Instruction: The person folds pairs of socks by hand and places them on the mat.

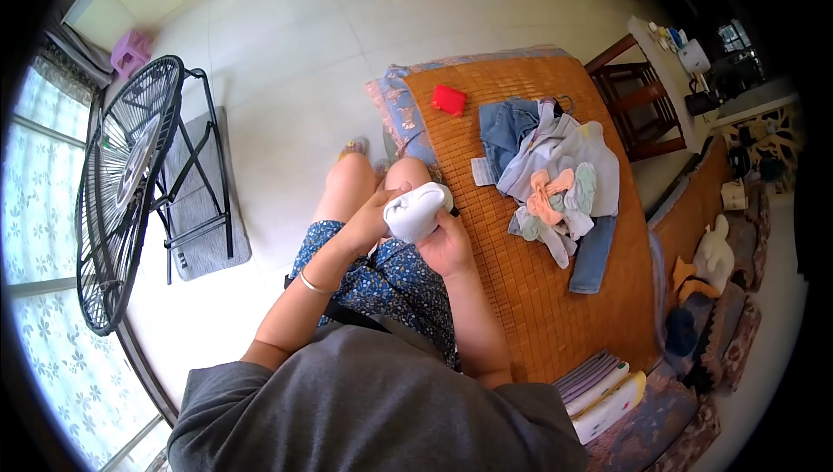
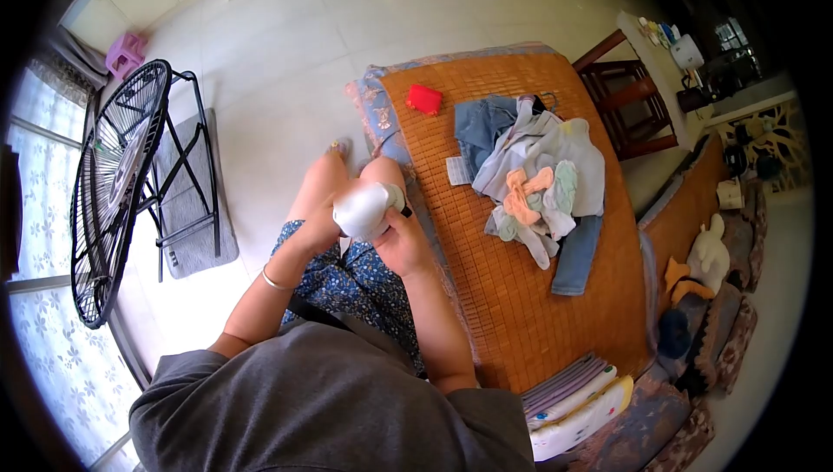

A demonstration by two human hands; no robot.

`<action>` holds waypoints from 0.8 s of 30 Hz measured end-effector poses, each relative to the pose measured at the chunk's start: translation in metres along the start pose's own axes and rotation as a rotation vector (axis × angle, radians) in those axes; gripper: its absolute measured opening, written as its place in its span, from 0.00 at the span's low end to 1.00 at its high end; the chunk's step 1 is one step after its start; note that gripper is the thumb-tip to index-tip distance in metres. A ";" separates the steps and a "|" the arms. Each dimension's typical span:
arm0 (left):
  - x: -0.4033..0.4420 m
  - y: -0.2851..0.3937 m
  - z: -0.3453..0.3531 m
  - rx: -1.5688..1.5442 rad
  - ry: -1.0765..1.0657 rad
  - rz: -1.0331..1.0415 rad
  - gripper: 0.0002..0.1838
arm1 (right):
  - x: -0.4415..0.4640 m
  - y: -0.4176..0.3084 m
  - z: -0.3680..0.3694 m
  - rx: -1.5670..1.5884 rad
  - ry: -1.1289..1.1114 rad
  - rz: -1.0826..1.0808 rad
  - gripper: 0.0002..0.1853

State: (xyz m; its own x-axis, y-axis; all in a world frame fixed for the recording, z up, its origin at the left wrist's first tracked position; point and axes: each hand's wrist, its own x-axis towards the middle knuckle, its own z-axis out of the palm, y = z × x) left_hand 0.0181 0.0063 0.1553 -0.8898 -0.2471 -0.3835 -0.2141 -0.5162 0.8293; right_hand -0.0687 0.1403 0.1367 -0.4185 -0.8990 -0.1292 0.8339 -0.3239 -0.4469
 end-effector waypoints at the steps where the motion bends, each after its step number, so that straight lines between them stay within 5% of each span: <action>1: 0.000 -0.005 0.002 -0.005 0.007 0.001 0.24 | -0.001 0.003 -0.003 0.027 -0.011 -0.004 0.24; 4: 0.004 -0.013 0.004 0.204 -0.079 0.153 0.25 | -0.003 0.009 -0.012 0.135 -0.086 -0.002 0.25; 6: 0.007 -0.016 0.004 -0.029 -0.138 0.059 0.22 | -0.003 0.007 -0.013 0.211 -0.140 0.002 0.25; 12: 0.018 0.001 -0.004 0.129 -0.089 0.117 0.24 | 0.004 -0.006 0.009 -0.149 0.092 -0.056 0.24; 14: 0.015 0.010 -0.005 -0.283 -0.061 0.109 0.23 | 0.005 -0.009 0.001 -0.417 0.173 -0.075 0.24; 16: 0.006 0.011 -0.004 -0.367 -0.082 0.087 0.23 | 0.007 -0.005 0.000 -0.449 0.185 -0.081 0.23; 18: 0.002 0.010 -0.005 0.339 -0.112 0.381 0.25 | 0.008 -0.002 -0.002 -0.481 0.195 -0.081 0.23; 24: 0.010 -0.001 -0.008 0.288 0.042 0.370 0.24 | 0.011 -0.002 0.009 -0.382 0.190 -0.071 0.22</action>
State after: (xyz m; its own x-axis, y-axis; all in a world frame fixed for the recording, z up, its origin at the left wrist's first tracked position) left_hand 0.0130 -0.0020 0.1474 -0.9118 -0.4073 -0.0523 0.0057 -0.1399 0.9901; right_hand -0.0718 0.1282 0.1440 -0.5582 -0.7969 -0.2311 0.6227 -0.2183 -0.7514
